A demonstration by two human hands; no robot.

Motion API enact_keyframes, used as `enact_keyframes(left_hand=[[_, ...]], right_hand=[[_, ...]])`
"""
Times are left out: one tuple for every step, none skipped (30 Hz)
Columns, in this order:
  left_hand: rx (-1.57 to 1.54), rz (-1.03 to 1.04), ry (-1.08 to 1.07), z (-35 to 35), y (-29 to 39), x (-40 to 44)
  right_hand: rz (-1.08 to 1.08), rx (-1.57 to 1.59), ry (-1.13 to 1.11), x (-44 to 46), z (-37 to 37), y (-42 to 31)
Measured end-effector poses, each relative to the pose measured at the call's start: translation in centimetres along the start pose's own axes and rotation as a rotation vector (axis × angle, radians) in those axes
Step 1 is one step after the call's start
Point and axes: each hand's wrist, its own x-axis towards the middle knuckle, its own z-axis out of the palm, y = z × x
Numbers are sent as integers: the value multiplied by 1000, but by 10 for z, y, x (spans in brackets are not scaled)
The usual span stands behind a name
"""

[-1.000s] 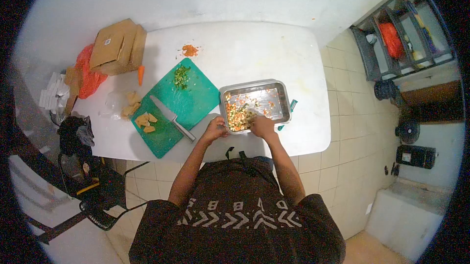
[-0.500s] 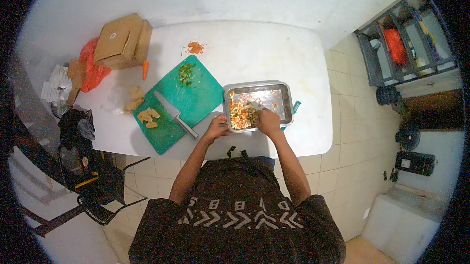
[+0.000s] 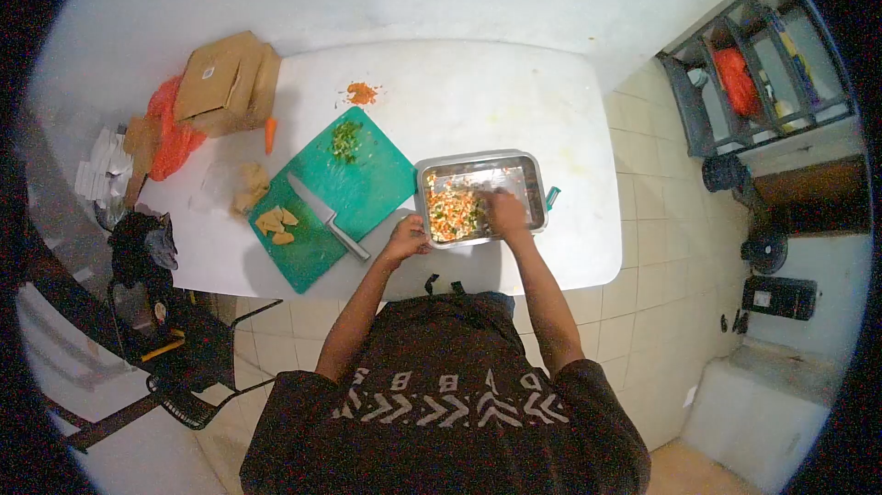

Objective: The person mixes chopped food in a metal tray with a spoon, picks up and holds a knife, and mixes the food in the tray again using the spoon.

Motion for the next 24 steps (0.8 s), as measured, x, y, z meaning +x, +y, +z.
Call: enact_keyframes(left_hand=[[-9, -18, 9, 1, 4, -3], [-18, -35, 21, 0, 8, -5], [-19, -34, 29, 0, 11, -8], [-1, -24, 28, 0, 12, -11], [16, -15, 25, 1, 13, -13], [12, -14, 28, 0, 12, -13], [0, -12, 20, -1, 9, -11], [-11, -12, 9, -1, 5, -9], [-14, -13, 7, -2, 1, -6], [5, -6, -8, -4, -1, -3], [26, 2, -23, -5, -3, -2], [25, 1, -27, -4, -2, -3], [20, -4, -17, -3, 0, -4], [15, -8, -6, -3, 2, -4], [16, -7, -8, -3, 2, -3], [22, -7, -3, -4, 1, -2], [27, -10, 2, -4, -1, -1], [27, -11, 3, -3, -1, -2], [17, 1, 9, -3, 0, -4], [8, 13, 17, -3, 0, -6], [9, 13, 25, -4, 2, -8], [17, -5, 18, -4, 3, -8], [26, -22, 8, -4, 5, -9], [26, -21, 10, -5, 2, -8]], right_hand=[[-36, 14, -13, 2, 10, -6], [-41, 14, -12, 1, 16, -7], [-109, 26, -58, -2, 17, -14], [-177, 38, -104, -3, 12, -22], [-164, -42, -182, -5, 3, -25], [-169, -44, -185, -7, -7, -23], [-192, -74, -239, -8, -16, -16], [-212, -103, -293, -11, -25, -8], [-175, -114, -275, -12, -31, -1], [-172, -117, -277, -15, -36, 9], [-117, -88, -183, -18, -40, 18], [-62, -59, -88, -22, -41, 25], [40, -130, -90, -25, -39, 28], [43, -131, -87, -29, -33, 28], [99, -164, -122, -32, -25, 22], [154, -196, -157, -35, -21, 11], [143, -247, -190, -35, -13, -3], [107, -255, -207, -36, 2, -11], [95, -196, -225, -36, 7, -23], [81, -136, -244, -34, 11, -33], [74, -132, -245, -32, 7, -40], [114, -36, -259, -29, 0, -46], [156, 59, -272, -27, -7, -52], [154, 59, -271, -26, -9, -52]])
